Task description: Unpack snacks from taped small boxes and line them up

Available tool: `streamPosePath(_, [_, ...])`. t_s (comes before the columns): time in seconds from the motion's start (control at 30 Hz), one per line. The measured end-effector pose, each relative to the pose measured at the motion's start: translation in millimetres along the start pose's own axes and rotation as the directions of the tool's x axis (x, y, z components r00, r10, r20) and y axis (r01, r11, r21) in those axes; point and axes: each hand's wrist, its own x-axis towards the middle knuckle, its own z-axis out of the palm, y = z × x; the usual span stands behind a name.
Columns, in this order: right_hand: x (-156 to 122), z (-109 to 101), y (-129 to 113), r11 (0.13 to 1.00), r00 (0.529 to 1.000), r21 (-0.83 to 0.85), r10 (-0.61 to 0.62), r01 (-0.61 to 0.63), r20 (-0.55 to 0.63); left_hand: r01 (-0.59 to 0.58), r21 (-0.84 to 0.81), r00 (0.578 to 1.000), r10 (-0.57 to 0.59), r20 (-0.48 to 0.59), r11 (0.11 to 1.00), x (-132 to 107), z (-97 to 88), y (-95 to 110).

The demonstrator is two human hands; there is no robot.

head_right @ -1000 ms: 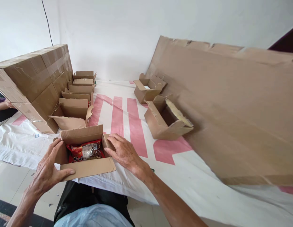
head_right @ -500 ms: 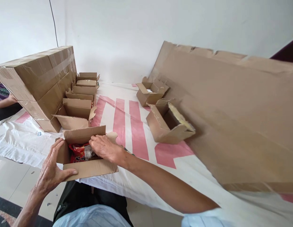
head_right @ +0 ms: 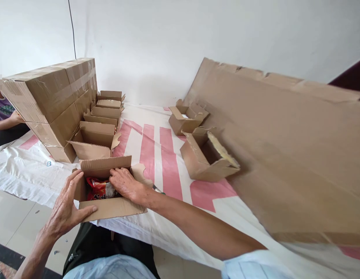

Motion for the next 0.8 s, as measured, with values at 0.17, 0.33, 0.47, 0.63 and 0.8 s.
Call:
streamPosePath(0.17, [7.2, -8.5, -6.8, 0.999, 0.999, -0.012, 0.042, -0.041, 0.021, -0.025, 0.021, 1.000, 0.025, 0.011, 0.999, 0.2, -0.4, 2.3])
streamPosePath(0.33, [11.8, -27.1, -14.0, 0.998, 0.996, -0.063, 0.015, -0.009, 0.092, -0.004, 0.032, 1.000, 0.004, -0.006, 0.999, -1.3, 0.9, 2.4])
streamPosePath(0.47, [16.8, -49.1, -24.6, 0.998, 0.997, -0.054, 0.019, -0.015, 0.069, 0.023, 0.051, 1.000, -0.023, -0.018, 0.998, -1.1, 2.2, 5.5])
streamPosePath(0.63, [5.6, -88.1, -25.9, 0.989, 0.993, 0.147, 0.042, -0.025, -0.114, 0.025, 0.046, 1.000, -0.024, -0.012, 0.999, 0.9, 2.6, 9.9])
streamPosePath(0.8, [-16.2, -138.9, -13.9, 0.871, 0.940, 0.479, 0.244, -0.104, -0.239, -0.008, 0.050, 0.999, 0.010, -0.039, 0.999, 2.5, 3.3, 12.0])
